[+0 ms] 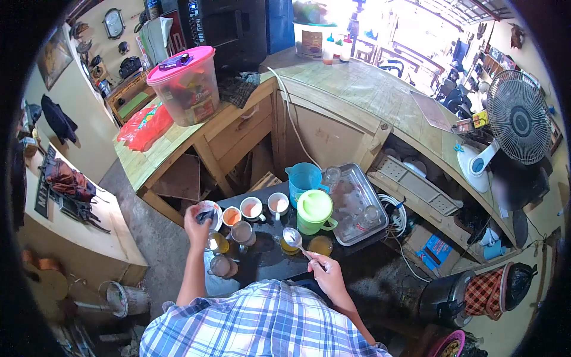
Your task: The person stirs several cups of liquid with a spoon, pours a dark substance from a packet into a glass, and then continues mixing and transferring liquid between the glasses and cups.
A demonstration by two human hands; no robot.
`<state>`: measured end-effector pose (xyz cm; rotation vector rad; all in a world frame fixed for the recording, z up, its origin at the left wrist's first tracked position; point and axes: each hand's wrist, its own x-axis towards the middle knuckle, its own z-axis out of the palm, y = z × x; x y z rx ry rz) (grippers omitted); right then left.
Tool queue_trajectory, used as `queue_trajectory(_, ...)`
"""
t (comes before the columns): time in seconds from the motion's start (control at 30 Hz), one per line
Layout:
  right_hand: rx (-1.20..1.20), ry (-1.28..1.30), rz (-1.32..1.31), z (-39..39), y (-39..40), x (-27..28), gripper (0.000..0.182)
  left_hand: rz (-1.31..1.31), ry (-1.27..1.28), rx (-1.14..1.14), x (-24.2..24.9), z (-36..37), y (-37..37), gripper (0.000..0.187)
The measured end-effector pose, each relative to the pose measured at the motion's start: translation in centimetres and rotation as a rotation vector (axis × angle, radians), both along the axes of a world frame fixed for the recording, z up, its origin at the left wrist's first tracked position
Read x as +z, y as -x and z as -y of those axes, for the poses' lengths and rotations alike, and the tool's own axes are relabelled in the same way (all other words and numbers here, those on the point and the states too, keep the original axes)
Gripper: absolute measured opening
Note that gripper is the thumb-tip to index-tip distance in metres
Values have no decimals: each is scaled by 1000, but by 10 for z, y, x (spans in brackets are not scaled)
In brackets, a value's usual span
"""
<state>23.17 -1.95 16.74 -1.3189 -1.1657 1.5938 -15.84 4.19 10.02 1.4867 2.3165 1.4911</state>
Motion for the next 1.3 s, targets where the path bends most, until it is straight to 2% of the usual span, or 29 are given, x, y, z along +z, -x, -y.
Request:
queue_trajectory(0.07, -5, 12, 12, 0, 0, 0, 29, 241, 109, -86, 22, 17, -45, 43)
queue_trajectory(0.13, -11, 15, 10, 1, 0, 1, 29, 279, 115, -144, 10, 39, -82, 45)
queue_trajectory(0.2, -15, 16, 8, 0, -1, 0, 29, 502, 304, -257, -3, 62, -102, 50)
queue_trajectory(0.3, -23, 41, 8, 1, 1, -7, 29, 482, 440, -326, -44, 71, -108, 51)
queue_trajectory(0.4, 16, 36, 35, 0, 4, -15, 29, 393, 564, -397, -64, 67, -114, 49)
queue_trajectory(0.43, 55, 40, 40, 0, 7, -17, 29, 354, 572, -343, -66, 68, -118, 46)
queue_trajectory(0.67, 214, 78, 31, 1, 24, -30, 32, 382, 600, -489, -62, 77, -133, 43)
queue_trajectory(0.87, 207, 51, 107, 7, 22, -103, 30, 382, 632, -740, -48, 105, -142, 46)
queue_trajectory(1.0, 192, -27, 161, 9, 33, -113, 30, 477, 593, -936, -54, 118, -139, 43)
queue_trajectory(1.03, 186, -29, 179, 10, 38, -114, 30, 565, 743, -922, -52, 121, -140, 38)
queue_trajectory(1.07, 186, -23, 178, 12, 43, -120, 30, 568, 748, -921, -53, 123, -140, 38)
queue_trajectory(1.13, 82, -173, 136, 12, 53, -130, 30, 648, 702, -1071, -55, 127, -138, 30)
queue_trajectory(1.2, 95, -100, 171, 17, 45, -122, 31, 697, 711, -1046, -63, 132, -134, 27)
queue_trajectory(1.27, 143, -43, 362, 22, 35, -104, 30, 745, 718, -1025, -65, 133, -127, 24)
queue_trajectory(1.3, 142, -85, 414, 26, 29, -105, 31, 724, 833, -870, -62, 131, -122, 22)
